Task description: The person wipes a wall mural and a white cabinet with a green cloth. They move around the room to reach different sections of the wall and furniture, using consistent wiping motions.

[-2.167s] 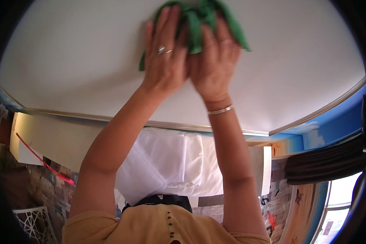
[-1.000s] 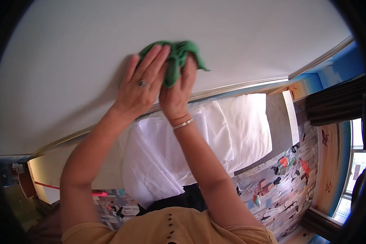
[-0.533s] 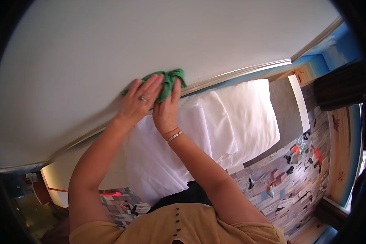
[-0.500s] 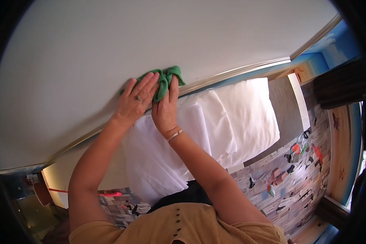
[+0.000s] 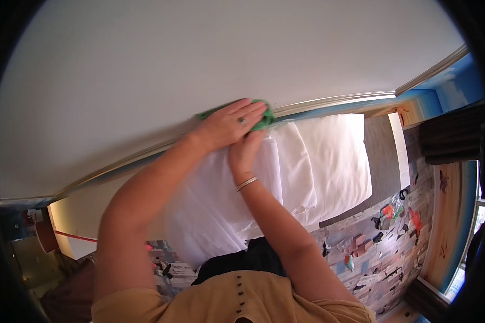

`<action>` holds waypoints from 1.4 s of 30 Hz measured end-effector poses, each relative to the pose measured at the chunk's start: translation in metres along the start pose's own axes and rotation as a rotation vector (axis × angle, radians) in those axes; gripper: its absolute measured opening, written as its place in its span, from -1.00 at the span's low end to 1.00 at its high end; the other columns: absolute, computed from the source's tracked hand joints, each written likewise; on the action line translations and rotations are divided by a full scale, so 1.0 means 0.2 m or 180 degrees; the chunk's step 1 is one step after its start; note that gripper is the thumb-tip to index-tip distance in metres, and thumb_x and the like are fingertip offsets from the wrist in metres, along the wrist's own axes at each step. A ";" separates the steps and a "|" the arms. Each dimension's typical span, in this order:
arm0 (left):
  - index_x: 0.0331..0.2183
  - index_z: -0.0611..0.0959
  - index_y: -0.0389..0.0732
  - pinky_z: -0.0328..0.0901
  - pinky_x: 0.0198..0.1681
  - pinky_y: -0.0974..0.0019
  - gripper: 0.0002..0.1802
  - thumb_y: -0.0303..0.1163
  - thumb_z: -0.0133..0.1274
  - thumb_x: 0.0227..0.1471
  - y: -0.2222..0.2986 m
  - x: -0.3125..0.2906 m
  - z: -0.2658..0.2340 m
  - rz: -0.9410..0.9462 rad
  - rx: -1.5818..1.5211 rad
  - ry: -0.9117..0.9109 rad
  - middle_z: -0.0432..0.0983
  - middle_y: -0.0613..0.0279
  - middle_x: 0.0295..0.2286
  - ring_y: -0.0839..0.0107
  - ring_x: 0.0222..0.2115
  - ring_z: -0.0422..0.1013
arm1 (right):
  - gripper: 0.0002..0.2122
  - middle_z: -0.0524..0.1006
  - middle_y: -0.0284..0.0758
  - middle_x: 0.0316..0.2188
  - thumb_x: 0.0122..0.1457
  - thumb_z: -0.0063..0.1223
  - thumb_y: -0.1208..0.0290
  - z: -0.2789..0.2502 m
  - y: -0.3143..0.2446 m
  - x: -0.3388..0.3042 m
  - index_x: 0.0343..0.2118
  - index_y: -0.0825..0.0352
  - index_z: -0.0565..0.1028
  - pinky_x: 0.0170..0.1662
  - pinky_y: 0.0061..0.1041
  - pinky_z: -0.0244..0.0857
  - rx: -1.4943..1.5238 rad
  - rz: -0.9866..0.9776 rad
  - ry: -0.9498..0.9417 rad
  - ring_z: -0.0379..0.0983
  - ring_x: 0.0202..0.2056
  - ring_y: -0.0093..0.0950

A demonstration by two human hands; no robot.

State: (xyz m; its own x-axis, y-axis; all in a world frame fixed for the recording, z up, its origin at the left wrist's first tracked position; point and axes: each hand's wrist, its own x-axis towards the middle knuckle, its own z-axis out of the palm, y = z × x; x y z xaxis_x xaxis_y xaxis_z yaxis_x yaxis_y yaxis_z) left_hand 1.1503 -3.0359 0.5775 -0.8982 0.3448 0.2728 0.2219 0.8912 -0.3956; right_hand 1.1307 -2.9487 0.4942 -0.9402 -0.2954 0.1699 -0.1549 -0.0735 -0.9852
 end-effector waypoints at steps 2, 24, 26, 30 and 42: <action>0.01 0.60 -0.14 0.04 0.32 0.22 -0.61 -0.39 0.00 0.11 -0.08 -0.20 -0.15 -0.0122 0.0138 -0.0083 0.38 0.31 0.16 0.41 0.22 0.23 | -0.58 0.20 0.06 0.20 0.22 -0.09 0.63 0.12 -0.15 -0.13 0.16 0.51 0.23 0.26 -0.22 0.06 -0.0019 -0.0097 -0.0142 0.19 0.16 0.02; 0.00 0.50 -0.28 0.38 -0.18 0.32 -0.50 -0.53 0.25 -0.02 0.23 -0.34 -0.66 -0.4884 -0.3577 0.1511 0.53 0.07 -0.21 0.35 -0.28 0.49 | -0.52 0.39 -0.06 0.02 -0.08 0.05 0.77 -0.05 -0.74 0.13 -0.02 0.34 0.51 0.06 -0.27 0.30 -0.0577 -0.2739 -0.1004 0.35 0.02 -0.11; -0.06 0.52 -0.27 0.35 -0.17 0.39 -0.59 -0.52 0.24 0.02 0.22 -0.39 -0.77 -0.5095 -0.4957 0.1899 0.53 0.12 -0.24 0.44 -0.27 0.46 | -0.52 0.42 -0.10 0.03 -0.07 0.06 0.77 -0.05 -0.81 0.13 0.00 0.32 0.50 0.05 -0.27 0.29 -0.0495 -0.2973 -0.1050 0.38 0.00 -0.13; -0.13 0.54 -0.27 0.33 -0.11 0.39 -0.67 -0.64 0.18 0.01 0.20 -0.38 -0.91 -0.5060 -0.3501 0.3704 0.47 0.15 -0.17 0.45 -0.20 0.40 | -0.50 0.47 -0.14 0.00 -0.06 0.10 0.75 0.01 -0.99 0.13 0.02 0.31 0.48 0.03 -0.30 0.28 -0.0124 -0.3505 -0.0956 0.41 -0.02 -0.19; 0.04 0.56 -0.29 0.28 0.12 0.03 -0.48 -0.55 0.16 -0.03 -0.24 -0.04 -0.54 -0.2560 0.0475 0.2501 0.28 0.12 0.15 0.03 0.17 0.24 | -0.64 0.49 -0.23 -0.01 0.05 0.05 0.70 0.18 -1.04 0.46 -0.04 0.35 0.54 0.13 -0.23 0.19 -0.0704 -0.4025 -0.0098 0.34 0.05 -0.21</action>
State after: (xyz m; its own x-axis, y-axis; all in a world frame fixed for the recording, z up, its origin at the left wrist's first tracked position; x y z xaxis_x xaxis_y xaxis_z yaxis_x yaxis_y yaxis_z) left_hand 1.1875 -3.0498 0.6904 -0.2610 -0.1756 0.9492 -0.4068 0.9117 0.0568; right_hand 1.0874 -2.9957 0.7163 -0.0960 -0.1584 0.9827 -0.9797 -0.1594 -0.1214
